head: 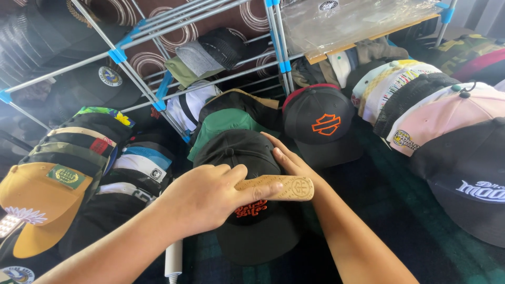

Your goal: Cleaning and reshaping a baseball cap using a brush and a handheld steamer.

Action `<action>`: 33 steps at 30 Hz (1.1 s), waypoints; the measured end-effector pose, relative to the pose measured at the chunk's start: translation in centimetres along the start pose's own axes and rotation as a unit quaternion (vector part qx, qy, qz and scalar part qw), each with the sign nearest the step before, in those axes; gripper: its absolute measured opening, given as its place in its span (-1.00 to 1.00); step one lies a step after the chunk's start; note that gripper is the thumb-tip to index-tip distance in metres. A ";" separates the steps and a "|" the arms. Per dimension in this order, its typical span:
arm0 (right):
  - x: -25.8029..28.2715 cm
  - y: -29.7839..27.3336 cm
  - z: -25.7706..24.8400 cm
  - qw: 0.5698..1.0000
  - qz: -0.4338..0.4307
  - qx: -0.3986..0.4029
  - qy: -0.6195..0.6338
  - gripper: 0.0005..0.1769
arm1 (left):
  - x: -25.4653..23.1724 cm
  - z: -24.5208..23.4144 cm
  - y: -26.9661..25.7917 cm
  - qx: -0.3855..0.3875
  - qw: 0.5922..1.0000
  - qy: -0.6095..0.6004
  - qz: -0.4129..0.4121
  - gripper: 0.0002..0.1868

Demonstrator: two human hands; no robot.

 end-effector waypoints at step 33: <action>2.6 -0.2 1.3 0.994 0.072 -0.052 -0.062 -0.31 | 5.0 -0.6 -1.2 -0.014 0.992 -0.016 -0.127 -0.48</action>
Point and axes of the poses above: each hand's wrist, its own y-axis towards the middle knuckle, its own z-axis out of the palm, x = y × z, the point moved 7 cm from there along y, towards the middle knuckle, and after that the axes turned 6 degrees about -z, right-handed, at the moved point
